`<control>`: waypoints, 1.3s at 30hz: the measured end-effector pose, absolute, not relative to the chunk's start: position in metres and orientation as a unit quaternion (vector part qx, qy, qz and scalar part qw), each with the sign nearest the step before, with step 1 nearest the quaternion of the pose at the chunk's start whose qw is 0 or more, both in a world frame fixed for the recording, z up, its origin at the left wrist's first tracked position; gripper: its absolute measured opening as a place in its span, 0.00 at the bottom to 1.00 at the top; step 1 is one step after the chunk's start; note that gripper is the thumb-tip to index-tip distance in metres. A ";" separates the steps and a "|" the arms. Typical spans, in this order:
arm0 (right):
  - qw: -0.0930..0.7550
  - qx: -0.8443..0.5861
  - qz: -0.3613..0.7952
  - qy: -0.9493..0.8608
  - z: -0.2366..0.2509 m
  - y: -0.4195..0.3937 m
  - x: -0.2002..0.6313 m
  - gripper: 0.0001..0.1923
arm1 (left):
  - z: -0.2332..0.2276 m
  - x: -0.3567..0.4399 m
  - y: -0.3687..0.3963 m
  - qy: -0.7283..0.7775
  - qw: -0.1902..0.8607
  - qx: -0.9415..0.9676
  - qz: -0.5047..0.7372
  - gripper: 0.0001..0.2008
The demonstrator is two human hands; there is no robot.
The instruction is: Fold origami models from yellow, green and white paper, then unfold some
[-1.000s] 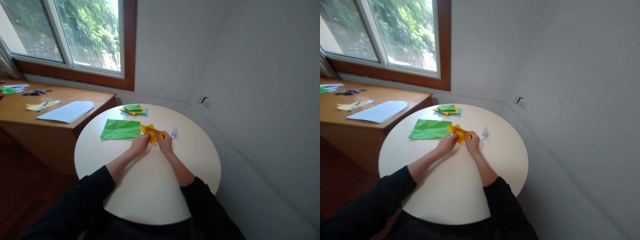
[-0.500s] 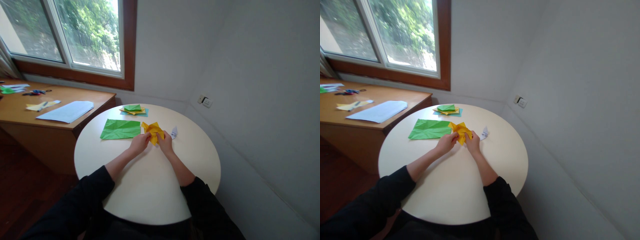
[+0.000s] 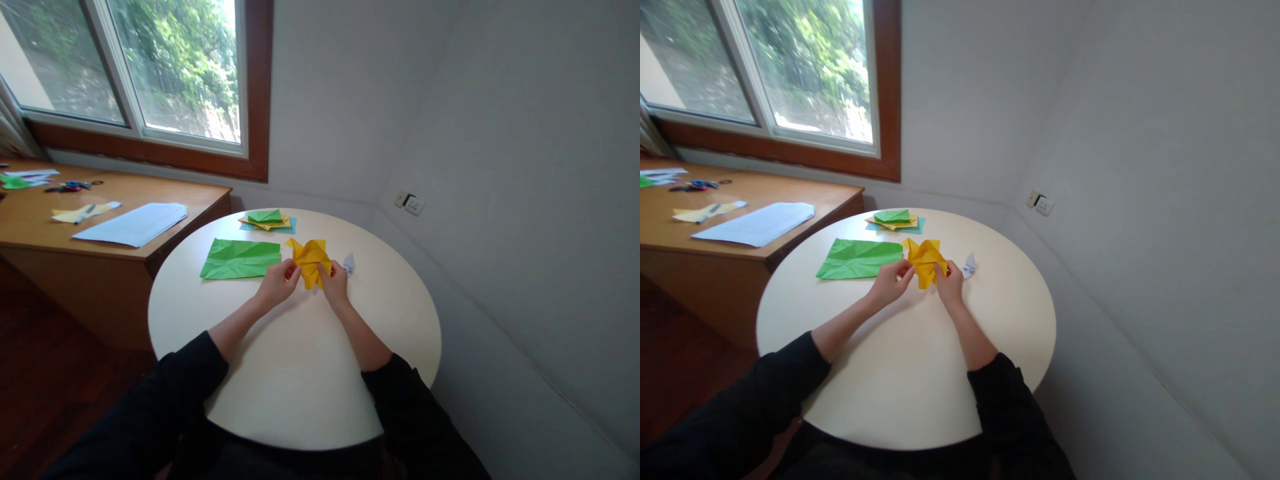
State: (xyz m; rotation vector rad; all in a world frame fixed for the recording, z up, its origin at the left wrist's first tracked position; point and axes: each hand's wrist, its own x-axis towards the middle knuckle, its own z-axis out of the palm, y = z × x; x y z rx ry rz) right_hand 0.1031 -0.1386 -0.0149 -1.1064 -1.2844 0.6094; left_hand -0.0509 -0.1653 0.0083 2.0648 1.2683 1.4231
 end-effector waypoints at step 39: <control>0.614 -0.418 0.473 -0.474 -0.005 -0.147 0.100 0.18 | 0.011 -0.060 -0.145 0.400 0.574 0.418 0.579 0.06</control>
